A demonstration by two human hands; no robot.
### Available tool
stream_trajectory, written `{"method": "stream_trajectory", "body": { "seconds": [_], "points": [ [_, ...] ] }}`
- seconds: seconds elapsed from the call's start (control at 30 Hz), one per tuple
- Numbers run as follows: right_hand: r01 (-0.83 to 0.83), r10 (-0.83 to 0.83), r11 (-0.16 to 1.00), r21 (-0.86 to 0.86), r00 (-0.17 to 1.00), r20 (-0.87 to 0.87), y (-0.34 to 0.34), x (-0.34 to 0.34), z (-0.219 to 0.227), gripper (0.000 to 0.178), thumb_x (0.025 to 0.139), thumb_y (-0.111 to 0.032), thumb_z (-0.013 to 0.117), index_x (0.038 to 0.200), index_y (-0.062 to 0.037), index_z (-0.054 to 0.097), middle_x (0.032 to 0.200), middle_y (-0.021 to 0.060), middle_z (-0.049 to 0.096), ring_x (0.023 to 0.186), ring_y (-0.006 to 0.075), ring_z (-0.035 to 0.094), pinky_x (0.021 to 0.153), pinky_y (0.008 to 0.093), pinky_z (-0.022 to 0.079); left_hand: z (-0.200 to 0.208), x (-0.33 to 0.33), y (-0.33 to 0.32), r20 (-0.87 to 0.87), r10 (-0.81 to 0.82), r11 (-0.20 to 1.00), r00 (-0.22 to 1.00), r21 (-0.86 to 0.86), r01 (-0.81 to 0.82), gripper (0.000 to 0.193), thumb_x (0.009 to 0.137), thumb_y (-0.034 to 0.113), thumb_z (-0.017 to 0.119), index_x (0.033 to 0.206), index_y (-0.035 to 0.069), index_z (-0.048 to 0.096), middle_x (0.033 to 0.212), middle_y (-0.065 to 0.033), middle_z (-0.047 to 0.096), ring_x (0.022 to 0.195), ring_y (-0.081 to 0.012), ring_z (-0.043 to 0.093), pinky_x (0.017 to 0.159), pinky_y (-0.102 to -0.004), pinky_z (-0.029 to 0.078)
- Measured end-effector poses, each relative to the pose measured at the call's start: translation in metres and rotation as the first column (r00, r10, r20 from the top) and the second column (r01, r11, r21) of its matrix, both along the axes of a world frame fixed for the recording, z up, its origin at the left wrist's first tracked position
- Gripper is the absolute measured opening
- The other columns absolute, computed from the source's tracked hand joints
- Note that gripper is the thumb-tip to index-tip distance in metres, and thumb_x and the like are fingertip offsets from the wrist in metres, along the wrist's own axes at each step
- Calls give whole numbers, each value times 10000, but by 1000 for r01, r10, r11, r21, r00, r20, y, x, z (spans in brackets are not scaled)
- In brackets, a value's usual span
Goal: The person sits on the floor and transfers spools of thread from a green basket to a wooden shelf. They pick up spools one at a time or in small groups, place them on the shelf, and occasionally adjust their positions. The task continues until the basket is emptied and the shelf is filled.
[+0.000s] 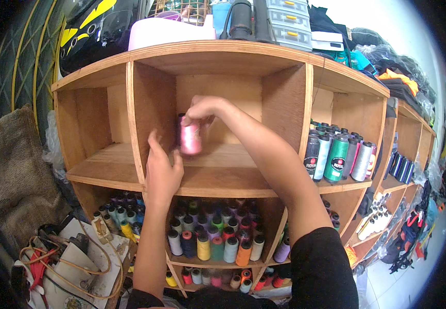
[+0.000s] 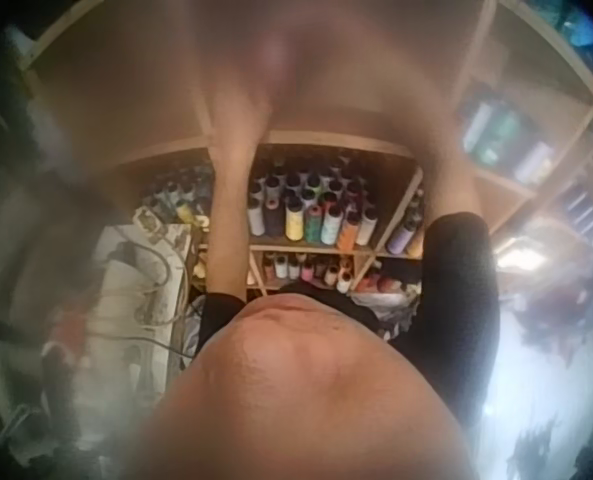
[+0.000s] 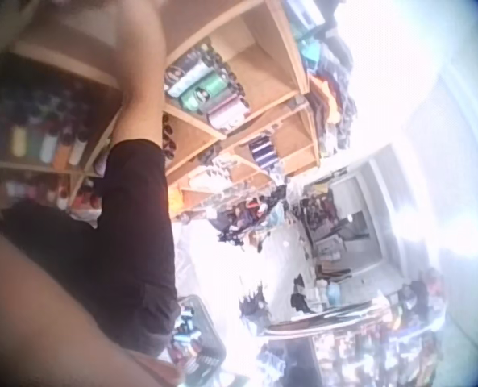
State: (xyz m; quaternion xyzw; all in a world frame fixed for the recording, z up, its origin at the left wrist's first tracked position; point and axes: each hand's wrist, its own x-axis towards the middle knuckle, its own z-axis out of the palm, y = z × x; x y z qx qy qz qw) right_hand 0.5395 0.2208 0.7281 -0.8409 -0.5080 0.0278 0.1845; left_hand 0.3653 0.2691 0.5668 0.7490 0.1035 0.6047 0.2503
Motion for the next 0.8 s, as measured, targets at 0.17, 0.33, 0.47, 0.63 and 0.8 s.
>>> {"method": "stream_trajectory", "body": {
  "seconds": [0.17,0.33,0.47,0.63,0.8],
  "points": [
    [248,-271,960,126,936,224,29,40,-15,342,767,-233,788,998,16,753,927,179,748,812,270,742,692,385,600,0,-2,-4,-99,84,996,992,24,-81,429,869,18,568,1275,-41,443,1261,-317,556,1160,-482,560,976,-519,463],
    [327,-346,938,120,913,217,47,42,-23,225,791,-121,698,963,17,746,934,188,747,782,278,749,642,391,600,-4,-2,3,-140,75,996,987,60,-67,353,863,20,564,1204,-38,491,1228,-294,564,1161,-459,565,973,-500,474],
    [339,-367,923,185,919,147,59,64,-27,193,823,-83,651,944,47,725,920,195,744,733,281,755,592,394,599,-5,1,2,-185,79,995,980,69,-68,335,856,24,569,1180,-34,505,1193,-273,569,1139,-455,569,966,-503,476],
    [316,-351,931,184,913,207,74,78,-37,175,836,-78,649,871,86,700,808,178,733,642,238,739,531,360,602,-5,0,5,-192,91,992,977,99,-73,319,847,26,576,1155,-25,510,1145,-258,567,1100,-456,575,929,-516,486],
    [331,-354,933,144,917,186,81,86,-44,243,839,-123,645,887,106,709,883,212,744,722,253,753,618,373,616,-10,0,7,-167,112,989,980,119,-93,303,836,26,584,1129,-13,517,1128,-254,573,1080,-460,582,907,-518,492]
  ]
}}
